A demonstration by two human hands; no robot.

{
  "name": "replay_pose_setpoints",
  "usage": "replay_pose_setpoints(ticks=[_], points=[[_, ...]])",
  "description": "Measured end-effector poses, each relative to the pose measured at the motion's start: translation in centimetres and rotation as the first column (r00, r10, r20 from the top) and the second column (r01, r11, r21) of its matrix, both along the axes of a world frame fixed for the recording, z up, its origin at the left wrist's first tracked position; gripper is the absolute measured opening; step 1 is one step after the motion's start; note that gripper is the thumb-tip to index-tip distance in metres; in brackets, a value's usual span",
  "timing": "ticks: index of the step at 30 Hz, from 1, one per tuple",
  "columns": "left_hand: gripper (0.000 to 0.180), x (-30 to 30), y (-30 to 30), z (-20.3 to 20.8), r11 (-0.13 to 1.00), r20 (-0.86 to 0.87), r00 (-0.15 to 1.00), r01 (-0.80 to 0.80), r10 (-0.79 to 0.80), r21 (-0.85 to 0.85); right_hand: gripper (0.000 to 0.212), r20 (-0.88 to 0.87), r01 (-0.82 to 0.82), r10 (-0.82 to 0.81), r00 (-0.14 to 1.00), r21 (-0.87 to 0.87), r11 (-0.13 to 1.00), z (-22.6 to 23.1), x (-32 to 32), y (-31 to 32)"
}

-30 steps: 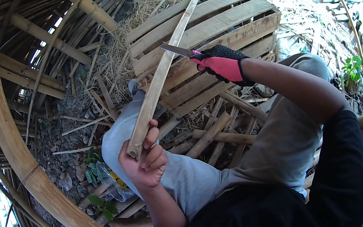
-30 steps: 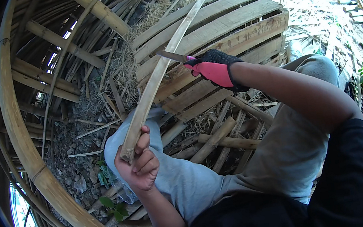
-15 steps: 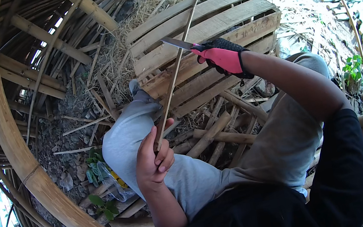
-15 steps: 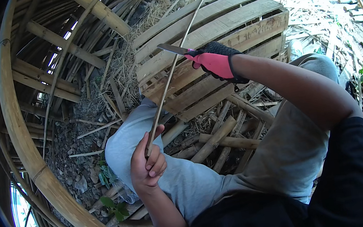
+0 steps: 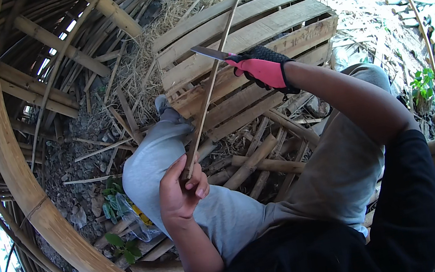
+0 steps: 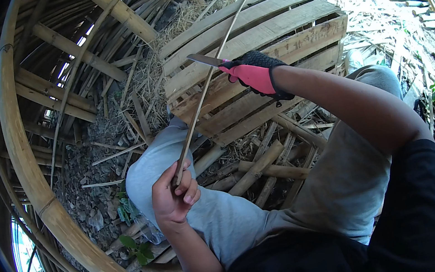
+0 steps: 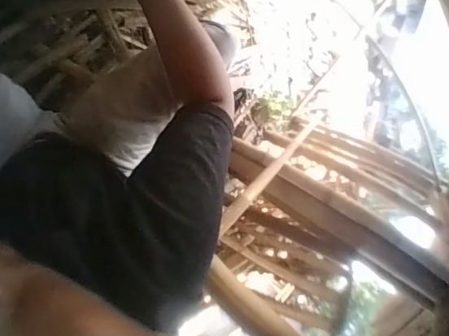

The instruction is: The person sits on the ground and uses a knife to shave a long bamboo strip, repeatedly scraping along its length to thin and smooth it. The person holds the strip with the left hand and guides the knife with the right hand throughout the clip.

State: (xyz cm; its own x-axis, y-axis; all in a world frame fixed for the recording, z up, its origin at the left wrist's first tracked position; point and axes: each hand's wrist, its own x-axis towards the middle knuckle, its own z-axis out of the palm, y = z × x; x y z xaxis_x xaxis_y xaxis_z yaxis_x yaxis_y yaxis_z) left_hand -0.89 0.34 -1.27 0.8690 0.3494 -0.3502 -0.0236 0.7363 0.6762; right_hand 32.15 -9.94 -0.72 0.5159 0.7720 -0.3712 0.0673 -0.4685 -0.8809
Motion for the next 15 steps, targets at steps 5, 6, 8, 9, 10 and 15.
replay_pose_setpoints(ticks=[5, 6, 8, 9, 10, 15], points=[[0.035, 1.0, -1.1, 0.0, 0.995, 0.061, 0.994, 0.082, -0.085, 0.057, 0.049, 0.022, -0.002, 0.002, 1.000, 0.015, 1.000, -0.1, 0.1, -0.3], [0.037, 1.3, -1.5, -0.2, 0.994, 0.017, 0.998, 0.065, -0.067, 0.089, 0.049, 0.021, -0.009, 0.009, 1.000, 0.022, 1.000, 0.1, 0.0, -0.3], [0.039, 1.9, -1.9, -0.9, 0.987, -0.067, 0.997, 0.036, -0.026, 0.154, 0.048, 0.034, -0.022, 0.022, 0.999, 0.000, 1.000, 0.6, -0.4, -0.4], [0.040, 2.0, -1.9, -1.3, 0.984, -0.076, 0.997, 0.042, -0.029, 0.175, 0.047, 0.043, -0.025, 0.026, 0.999, -0.011, 1.000, 0.9, -0.5, -0.5], [0.040, 2.0, -1.9, -1.7, 0.979, -0.084, 0.996, 0.047, -0.031, 0.197, 0.046, 0.035, -0.026, 0.027, 0.999, -0.005, 1.000, 0.8, -0.5, -0.6], [0.038, 2.3, -2.4, -1.2, 0.977, -0.069, 0.994, 0.095, -0.083, 0.190, 0.041, 0.043, -0.038, 0.038, 0.998, 0.016, 0.999, 0.8, -0.7, -0.8]])
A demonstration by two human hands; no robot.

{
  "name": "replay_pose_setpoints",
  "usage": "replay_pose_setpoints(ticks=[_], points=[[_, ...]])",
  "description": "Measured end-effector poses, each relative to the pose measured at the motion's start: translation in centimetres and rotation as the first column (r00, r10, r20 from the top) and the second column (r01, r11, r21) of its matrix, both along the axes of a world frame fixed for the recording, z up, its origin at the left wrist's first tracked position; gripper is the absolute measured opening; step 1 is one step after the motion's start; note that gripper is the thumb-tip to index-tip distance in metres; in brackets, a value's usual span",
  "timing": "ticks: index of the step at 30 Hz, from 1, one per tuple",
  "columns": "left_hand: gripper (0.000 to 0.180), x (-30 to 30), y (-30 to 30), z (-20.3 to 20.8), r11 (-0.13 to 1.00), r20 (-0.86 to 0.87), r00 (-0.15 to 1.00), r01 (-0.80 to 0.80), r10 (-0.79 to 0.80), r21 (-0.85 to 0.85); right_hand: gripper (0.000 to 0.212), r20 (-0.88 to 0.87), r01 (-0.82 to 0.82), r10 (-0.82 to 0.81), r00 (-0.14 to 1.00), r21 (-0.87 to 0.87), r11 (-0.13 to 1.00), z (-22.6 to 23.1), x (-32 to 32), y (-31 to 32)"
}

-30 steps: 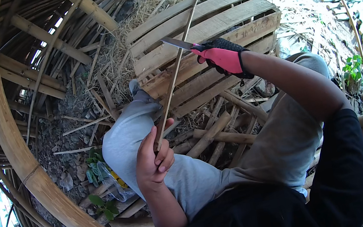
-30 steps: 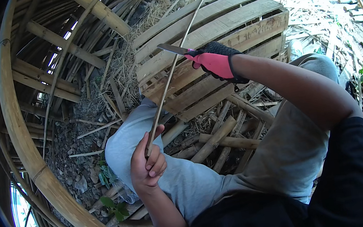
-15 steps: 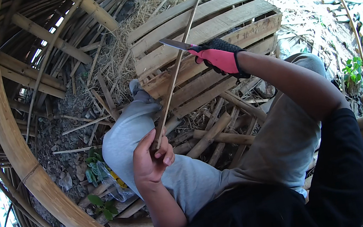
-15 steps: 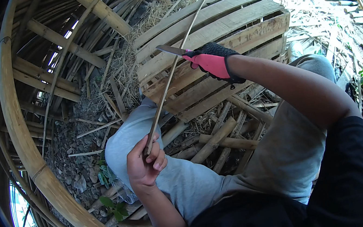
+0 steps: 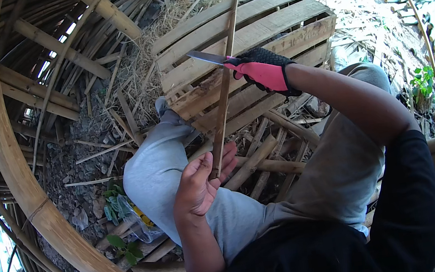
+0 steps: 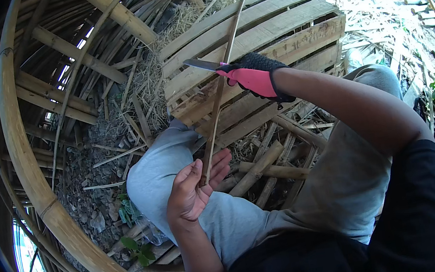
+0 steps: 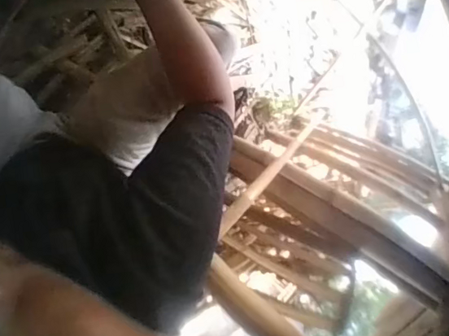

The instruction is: The person sits on the ground and uses a knife to shave a long bamboo strip, repeatedly scraping along its length to thin and smooth it. The person holds the strip with the left hand and guides the knife with the right hand throughout the clip.

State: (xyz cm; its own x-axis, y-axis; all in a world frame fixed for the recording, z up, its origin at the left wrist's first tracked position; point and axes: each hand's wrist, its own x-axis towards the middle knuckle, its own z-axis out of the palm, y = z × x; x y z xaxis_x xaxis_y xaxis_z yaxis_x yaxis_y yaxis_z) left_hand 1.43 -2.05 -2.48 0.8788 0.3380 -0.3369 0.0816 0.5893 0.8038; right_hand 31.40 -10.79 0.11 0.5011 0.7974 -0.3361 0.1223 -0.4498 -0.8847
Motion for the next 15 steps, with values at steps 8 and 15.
replay_pose_setpoints(ticks=[8, 15], points=[[0.034, -0.39, 1.06, -0.53, 0.988, -0.027, 0.999, 0.031, -0.035, -0.149, 0.035, 0.000, -0.024, 0.024, 1.000, -0.007, 1.000, -0.31, 0.32, -0.05], [0.039, 0.20, 0.26, 0.43, 0.994, -0.097, 0.993, -0.068, 0.059, -0.088, 0.035, 0.001, -0.017, 0.017, 1.000, 0.014, 1.000, -0.59, 0.20, -0.01]])
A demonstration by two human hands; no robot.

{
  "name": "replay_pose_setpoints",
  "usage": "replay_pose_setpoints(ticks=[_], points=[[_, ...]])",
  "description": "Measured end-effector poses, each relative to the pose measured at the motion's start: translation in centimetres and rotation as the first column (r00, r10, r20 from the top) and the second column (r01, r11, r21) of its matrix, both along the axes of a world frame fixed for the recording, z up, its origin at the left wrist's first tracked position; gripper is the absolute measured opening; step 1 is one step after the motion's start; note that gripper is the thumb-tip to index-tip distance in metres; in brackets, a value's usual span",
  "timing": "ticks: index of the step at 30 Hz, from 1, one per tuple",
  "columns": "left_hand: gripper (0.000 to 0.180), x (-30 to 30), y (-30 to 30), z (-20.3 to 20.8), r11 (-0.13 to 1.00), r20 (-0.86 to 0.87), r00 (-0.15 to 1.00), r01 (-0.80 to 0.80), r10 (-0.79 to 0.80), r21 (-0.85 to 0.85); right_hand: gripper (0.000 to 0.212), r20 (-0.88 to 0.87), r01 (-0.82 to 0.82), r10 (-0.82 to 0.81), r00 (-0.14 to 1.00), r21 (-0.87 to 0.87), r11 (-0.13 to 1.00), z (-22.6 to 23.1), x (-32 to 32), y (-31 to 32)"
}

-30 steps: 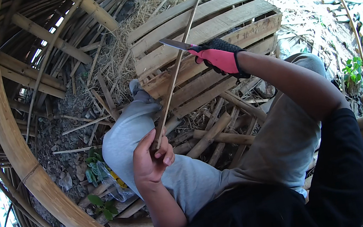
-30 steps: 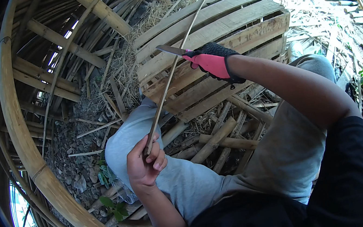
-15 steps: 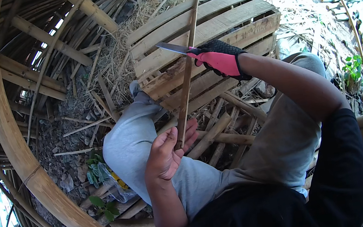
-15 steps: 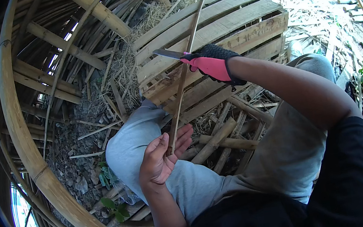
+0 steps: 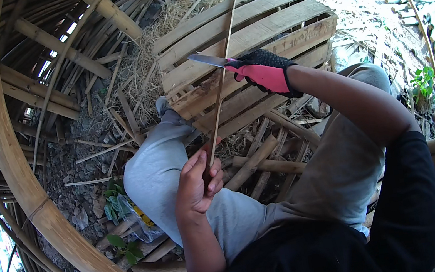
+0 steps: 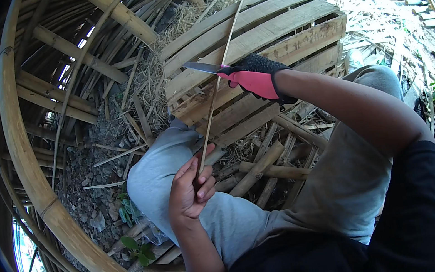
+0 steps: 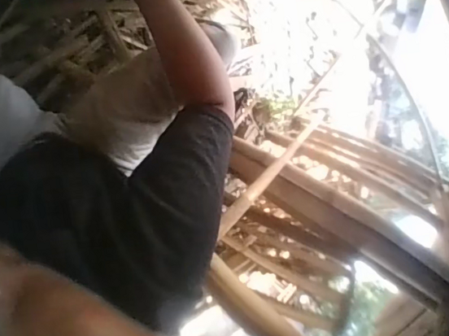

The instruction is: The person sits on the ground and uses a knife to shave a long bamboo strip, repeatedly scraping along its length to thin and smooth it. The person holds the strip with the left hand and guides the knife with the right hand throughout the clip.

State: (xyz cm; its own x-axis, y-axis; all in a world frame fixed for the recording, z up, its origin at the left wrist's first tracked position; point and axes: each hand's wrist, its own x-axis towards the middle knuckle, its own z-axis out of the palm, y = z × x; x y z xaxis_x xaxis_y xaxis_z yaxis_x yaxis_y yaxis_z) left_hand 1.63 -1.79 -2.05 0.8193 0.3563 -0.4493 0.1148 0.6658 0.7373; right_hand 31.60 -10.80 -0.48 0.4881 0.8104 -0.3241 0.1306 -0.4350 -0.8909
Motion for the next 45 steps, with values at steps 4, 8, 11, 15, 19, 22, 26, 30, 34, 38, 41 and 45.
replay_pose_setpoints(ticks=[4, 8, 11, 15, 19, 22, 26, 30, 34, 38, 41, 45], points=[[0.041, -0.2, 0.6, 0.1, 0.992, 0.073, 0.996, -0.033, 0.042, -0.118, 0.038, -0.002, 0.004, -0.004, 1.000, -0.021, 1.000, 0.5, -0.3, -0.1], [0.042, -0.1, 0.5, 0.6, 0.980, 0.093, 0.991, -0.082, 0.100, -0.182, 0.037, -0.053, 0.044, -0.044, 0.998, -0.001, 0.999, 0.4, -0.5, 0.1], [0.035, -0.4, 1.2, 0.3, 0.965, 0.076, 0.995, -0.035, 0.057, -0.260, 0.036, -0.078, 0.077, -0.073, 0.994, 0.059, 0.995, -0.4, -0.4, 0.4], [0.026, -0.8, 1.5, -0.1, 0.916, 0.190, 0.979, 0.145, -0.077, -0.375, 0.036, -0.156, 0.041, -0.043, 0.987, -0.013, 0.999, -0.6, 1.1, 1.1], [0.025, -1.0, 1.6, 0.1, 0.884, 0.232, 0.962, 0.228, -0.141, -0.409, 0.039, -0.166, 0.041, -0.043, 0.985, -0.019, 0.999, -0.5, 1.6, 1.5], [0.024, -1.2, 1.8, -0.3, 0.850, 0.280, 0.951, 0.254, -0.132, -0.461, 0.041, -0.280, -0.011, 0.004, 0.960, -0.021, 1.000, -0.9, -2.0, 1.3], [0.022, -1.5, 1.9, -0.5, 0.876, 0.255, 0.957, 0.240, -0.140, -0.419, 0.041, -0.189, -0.143, 0.138, 0.972, -0.013, 0.990, -0.4, -2.8, 0.9], [0.022, -0.9, 1.5, 0.1, 0.882, 0.254, 0.951, 0.265, -0.173, -0.390, 0.041, -0.162, -0.020, 0.012, 0.987, -0.046, 0.999, -0.3, -1.9, 1.6], [0.023, -0.9, 1.6, -0.4, 0.889, 0.225, 0.964, 0.226, -0.145, -0.397, 0.047, -0.116, -0.300, 0.293, 0.949, -0.049, 0.953, 1.6, -3.8, 0.3], [0.023, -0.7, 1.2, -0.3, 0.893, 0.209, 0.971, 0.193, -0.115, -0.407, 0.047, -0.250, -0.110, 0.091, 0.964, -0.063, 0.992, 1.2, -3.4, 0.9], [0.023, -1.6, 1.4, -0.7, 0.904, 0.213, 0.967, 0.211, -0.139, -0.372, 0.042, -0.117, -0.370, 0.372, 0.921, 0.036, 0.928, 1.1, -6.5, 0.2], [0.023, -0.4, 0.9, -0.3, 0.916, 0.244, 0.963, 0.196, -0.113, -0.351, 0.056, -0.241, -0.105, 0.088, 0.966, -0.061, 0.993, 2.0, -4.5, -0.1]])
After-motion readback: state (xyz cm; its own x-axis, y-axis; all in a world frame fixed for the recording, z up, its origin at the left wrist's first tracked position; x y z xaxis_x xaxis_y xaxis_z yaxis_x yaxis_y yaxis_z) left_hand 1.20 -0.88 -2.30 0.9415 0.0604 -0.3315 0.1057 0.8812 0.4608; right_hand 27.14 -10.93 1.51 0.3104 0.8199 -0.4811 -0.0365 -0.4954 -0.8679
